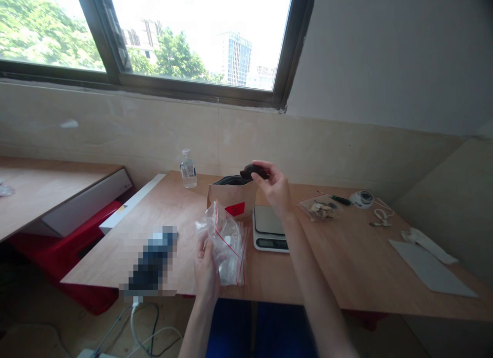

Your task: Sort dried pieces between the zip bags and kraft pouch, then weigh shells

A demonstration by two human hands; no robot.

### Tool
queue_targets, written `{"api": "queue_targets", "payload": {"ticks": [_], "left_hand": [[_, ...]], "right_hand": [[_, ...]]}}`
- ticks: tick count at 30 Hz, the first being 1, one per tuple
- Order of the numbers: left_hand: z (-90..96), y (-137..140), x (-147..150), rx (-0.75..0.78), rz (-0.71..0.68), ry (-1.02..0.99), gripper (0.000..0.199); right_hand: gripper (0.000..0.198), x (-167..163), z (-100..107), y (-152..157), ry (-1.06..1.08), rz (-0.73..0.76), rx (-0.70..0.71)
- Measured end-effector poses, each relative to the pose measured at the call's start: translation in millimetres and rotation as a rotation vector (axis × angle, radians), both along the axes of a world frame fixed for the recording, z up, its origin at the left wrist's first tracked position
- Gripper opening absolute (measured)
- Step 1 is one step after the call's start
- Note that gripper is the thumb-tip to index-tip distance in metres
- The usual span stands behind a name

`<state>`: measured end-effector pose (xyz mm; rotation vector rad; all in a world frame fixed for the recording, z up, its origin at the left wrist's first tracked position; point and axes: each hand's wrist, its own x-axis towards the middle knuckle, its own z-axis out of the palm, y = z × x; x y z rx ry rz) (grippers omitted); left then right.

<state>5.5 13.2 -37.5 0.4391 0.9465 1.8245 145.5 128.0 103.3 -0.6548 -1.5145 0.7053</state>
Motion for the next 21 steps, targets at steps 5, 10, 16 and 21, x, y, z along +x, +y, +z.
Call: {"api": "queue_targets", "payload": {"ticks": [5,10,16,21], "left_hand": [[5.2,-2.5,1.3,-0.023,-0.027,0.022,0.047],[9.6,-3.5,0.3,-0.061,-0.050,0.086,0.050],[7.7,-2.4,-1.3,-0.089,-0.037,0.099,0.052],[6.5,-2.4,-2.0,-0.062,-0.055,0.084,0.044]], "right_hand": [[0.022,-11.5,9.5,37.0,-0.277,0.004,0.146],[0.019,-12.0,-8.1,37.8,-0.440,0.055,0.148],[0.022,-6.2,-15.8,30.9,-0.592,-0.045,0.221],[0.022,-1.9,-18.6,15.3,-0.583,-0.208,0.302]]}}
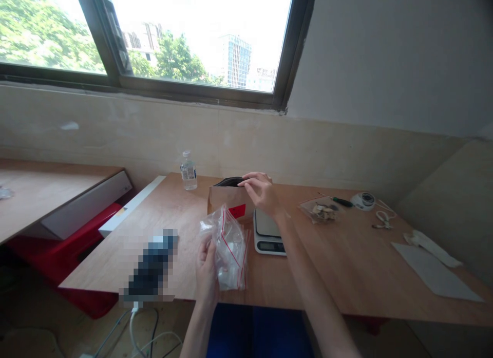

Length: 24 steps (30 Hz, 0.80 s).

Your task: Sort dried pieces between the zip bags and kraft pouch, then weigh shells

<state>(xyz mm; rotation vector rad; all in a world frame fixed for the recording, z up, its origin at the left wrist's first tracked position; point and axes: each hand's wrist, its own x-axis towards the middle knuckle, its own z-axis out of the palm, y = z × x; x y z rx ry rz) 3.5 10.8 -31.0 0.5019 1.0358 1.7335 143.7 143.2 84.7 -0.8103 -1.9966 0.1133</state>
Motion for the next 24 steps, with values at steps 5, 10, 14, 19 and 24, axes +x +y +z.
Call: {"api": "queue_targets", "payload": {"ticks": [5,10,14,19,24], "left_hand": [[2.1,-0.5,1.2,0.005,-0.005,0.022,0.041],[1.4,-0.2,3.2,-0.022,-0.013,0.073,0.043],[-1.2,-0.1,4.2,0.022,-0.050,0.086,0.038],[-1.9,0.7,3.5,0.004,-0.062,0.097,0.040],[-1.8,0.5,3.2,0.027,-0.057,0.157,0.035]], "right_hand": [[0.025,6.8,-3.9,-17.1,0.146,-0.002,-0.019],[0.030,2.7,-4.2,-14.0,0.109,-0.017,-0.023],[0.037,-9.2,-4.9,-2.4,-0.030,0.016,-0.089],[0.034,-9.1,-7.9,-0.9,0.035,0.094,-0.161],[0.034,1.6,-16.3,-32.1,0.339,0.125,-0.237]]}}
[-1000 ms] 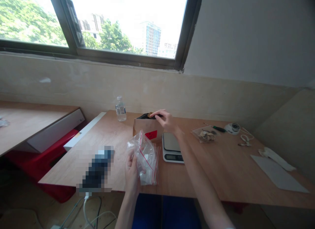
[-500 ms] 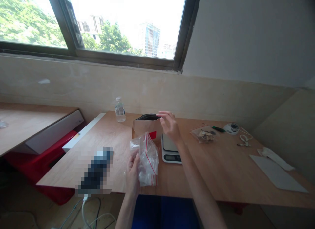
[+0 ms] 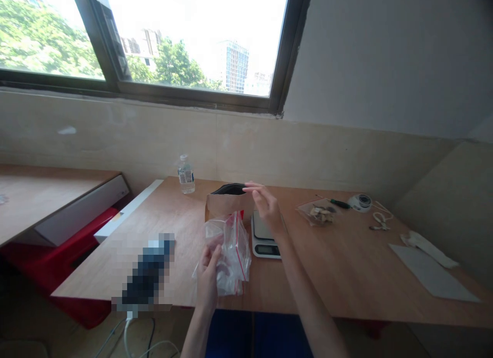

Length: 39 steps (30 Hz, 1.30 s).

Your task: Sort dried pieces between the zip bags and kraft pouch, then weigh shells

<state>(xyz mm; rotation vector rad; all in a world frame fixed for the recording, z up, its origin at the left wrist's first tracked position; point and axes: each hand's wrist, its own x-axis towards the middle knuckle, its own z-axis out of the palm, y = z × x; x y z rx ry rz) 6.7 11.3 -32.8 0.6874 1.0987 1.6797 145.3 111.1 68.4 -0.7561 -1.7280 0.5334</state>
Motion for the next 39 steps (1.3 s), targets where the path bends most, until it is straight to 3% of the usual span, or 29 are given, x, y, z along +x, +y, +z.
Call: {"api": "queue_targets", "payload": {"ticks": [3,6,8,11,15,18,20,21,24,25,28,32,35,37,39], "left_hand": [[3.1,-2.7,1.3,0.016,-0.035,0.086,0.032],[7.8,-5.7,3.3,0.027,-0.077,0.128,0.035],[9.6,-6.6,4.6,0.025,-0.090,0.155,0.038],[8.7,-6.1,5.6,-0.038,-0.046,0.207,0.040],[7.7,-3.6,4.6,-0.100,0.043,0.259,0.044],[7.7,1.5,0.3,-0.129,0.016,0.294,0.050],[4.4,7.4,-5.3,-0.156,0.008,0.337,0.053],[1.2,10.9,-8.7,-0.162,0.021,0.374,0.051],[-11.8,21.6,-17.8,-0.167,0.094,0.558,0.039],[-15.6,24.2,-19.2,-0.174,0.116,0.631,0.035],[-17.2,26.1,-15.7,-0.143,0.232,0.840,0.041],[3.4,14.2,-0.4,-0.071,0.410,1.087,0.050],[9.5,4.6,7.1,0.049,0.188,1.207,0.041],[-1.8,2.3,8.4,0.101,-0.065,1.286,0.035],[-21.5,3.5,7.3,0.035,-0.225,1.344,0.035]], "right_hand": [[0.032,-1.1,-13.2,-28.2,-0.020,-0.037,-0.148],[0.042,-5.3,-25.9,-49.5,-0.128,-0.004,-0.313],[0.028,-8.0,-31.2,-56.3,-0.135,0.033,-0.413],[0.014,-12.6,-37.3,-58.4,-0.068,0.038,-0.497],[0.023,-16.1,-52.1,-56.3,0.076,0.073,-0.593],[0.033,-1.1,-69.5,-47.5,0.144,0.104,-0.651],[0.038,24.9,-82.1,-32.7,0.139,0.004,-0.650],[0.040,42.7,-88.2,-22.6,0.135,-0.124,-0.613],[0.032,104.9,-105.3,13.6,-0.113,-0.740,-0.258],[0.029,124.9,-110.4,25.1,-0.136,-0.840,-0.224],[0.030,169.9,-124.0,50.2,-0.175,-0.961,-0.201],[0.021,194.4,-136.7,61.7,-0.216,-1.002,-0.183],[0.011,202.7,-138.4,64.5,-0.215,-1.020,-0.179],[0.013,209.2,-134.3,65.7,-0.196,-1.030,-0.190],[0.017,216.0,-125.3,63.7,-0.163,-1.045,-0.199]]}}
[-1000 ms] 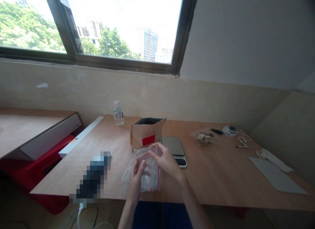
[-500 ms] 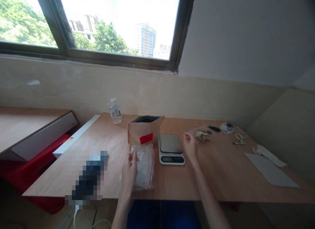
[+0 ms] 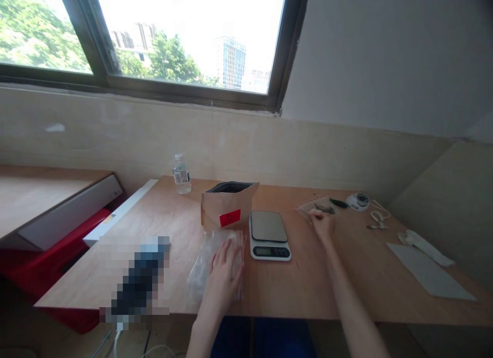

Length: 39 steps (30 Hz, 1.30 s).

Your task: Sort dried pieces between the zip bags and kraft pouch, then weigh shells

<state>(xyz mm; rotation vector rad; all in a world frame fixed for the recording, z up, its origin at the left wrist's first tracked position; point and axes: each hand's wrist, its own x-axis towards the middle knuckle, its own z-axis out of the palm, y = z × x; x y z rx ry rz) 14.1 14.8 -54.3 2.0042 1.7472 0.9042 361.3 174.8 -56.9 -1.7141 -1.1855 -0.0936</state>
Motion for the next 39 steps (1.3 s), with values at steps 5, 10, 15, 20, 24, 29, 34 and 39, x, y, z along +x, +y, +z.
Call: {"api": "queue_targets", "payload": {"ticks": [5,10,15,20,24,29,34,39], "left_hand": [[-18.8,8.2,-2.9,-0.077,-0.057,-0.100,0.038],[36.1,-3.3,12.4,0.030,-0.172,-0.585,0.039],[70.1,-26.2,29.1,-0.084,-0.267,-0.775,0.023],[72.0,-32.1,24.0,-0.256,-0.408,-0.620,0.027],[68.5,-34.0,21.4,-0.261,-0.469,-0.529,0.033],[59.0,-32.5,25.7,-0.194,-0.347,-0.660,0.032],[57.2,-25.9,25.8,-0.100,-0.255,-0.788,0.024],[56.5,-24.7,21.8,-0.055,-0.165,-0.792,0.029]], "right_hand": [[0.027,-4.5,45.3,-40.9,0.059,-0.062,0.117],[0.025,-67.0,96.8,-121.1,0.362,0.419,0.128],[0.022,-131.7,105.2,-168.4,0.494,0.633,0.009],[0.024,-159.5,91.4,-173.9,0.581,0.628,0.011],[0.025,-170.6,78.7,-171.6,0.517,0.540,0.007],[0.016,-181.0,74.4,-174.5,0.252,0.370,0.071],[0.013,-193.7,85.0,-183.8,0.250,0.828,-0.154],[0.009,-198.2,84.8,-183.3,0.231,0.901,-0.161]]}}
